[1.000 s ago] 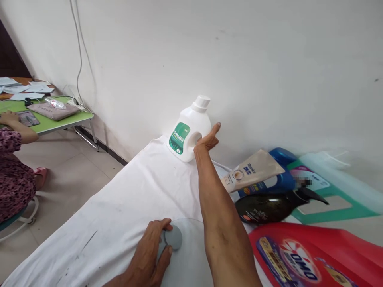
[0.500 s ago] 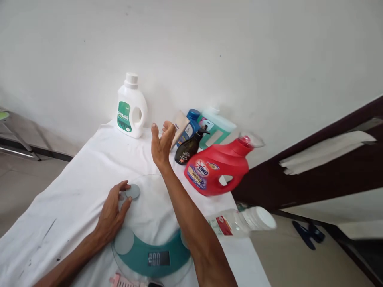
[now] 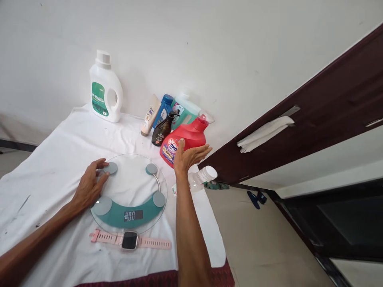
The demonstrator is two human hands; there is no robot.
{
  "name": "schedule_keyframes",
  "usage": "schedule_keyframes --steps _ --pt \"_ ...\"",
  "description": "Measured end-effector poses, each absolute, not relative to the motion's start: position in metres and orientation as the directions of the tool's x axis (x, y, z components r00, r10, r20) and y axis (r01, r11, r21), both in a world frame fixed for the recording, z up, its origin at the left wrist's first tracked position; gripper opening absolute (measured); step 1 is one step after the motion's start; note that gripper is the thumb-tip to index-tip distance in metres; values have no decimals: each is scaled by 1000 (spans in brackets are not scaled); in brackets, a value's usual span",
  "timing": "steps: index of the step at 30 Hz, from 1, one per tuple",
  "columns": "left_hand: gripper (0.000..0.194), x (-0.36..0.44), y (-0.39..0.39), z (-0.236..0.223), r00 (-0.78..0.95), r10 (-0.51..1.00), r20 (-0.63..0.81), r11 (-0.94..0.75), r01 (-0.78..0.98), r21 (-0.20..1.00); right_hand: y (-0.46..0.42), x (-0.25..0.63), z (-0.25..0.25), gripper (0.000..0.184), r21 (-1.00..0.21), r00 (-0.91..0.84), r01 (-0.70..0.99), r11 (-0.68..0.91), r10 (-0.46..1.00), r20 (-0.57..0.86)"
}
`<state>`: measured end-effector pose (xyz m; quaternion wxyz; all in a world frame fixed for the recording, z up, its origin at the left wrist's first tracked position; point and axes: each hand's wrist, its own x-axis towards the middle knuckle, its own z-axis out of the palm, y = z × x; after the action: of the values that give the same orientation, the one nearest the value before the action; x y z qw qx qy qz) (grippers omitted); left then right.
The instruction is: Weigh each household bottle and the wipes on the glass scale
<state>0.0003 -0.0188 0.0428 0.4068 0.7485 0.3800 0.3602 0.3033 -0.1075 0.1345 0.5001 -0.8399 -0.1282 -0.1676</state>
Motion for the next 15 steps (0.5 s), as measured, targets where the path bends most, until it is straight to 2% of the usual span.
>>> schedule_keyframes --steps 3,9,13,15 --pt "50 0 -19 43 454 859 236 -388 276 880 -99 312 134 95 -857 945 244 -453 -85 315" --pt "49 2 -18 39 461 848 261 -417 277 865 -95 305 134 78 -878 941 189 -439 -173 289" --pt "49 1 -17 35 462 842 277 -429 264 864 -101 296 129 63 -901 942 213 -378 -167 292" --pt "48 1 -17 35 465 841 276 -428 260 865 -105 295 125 58 -906 955 248 -343 -70 288"
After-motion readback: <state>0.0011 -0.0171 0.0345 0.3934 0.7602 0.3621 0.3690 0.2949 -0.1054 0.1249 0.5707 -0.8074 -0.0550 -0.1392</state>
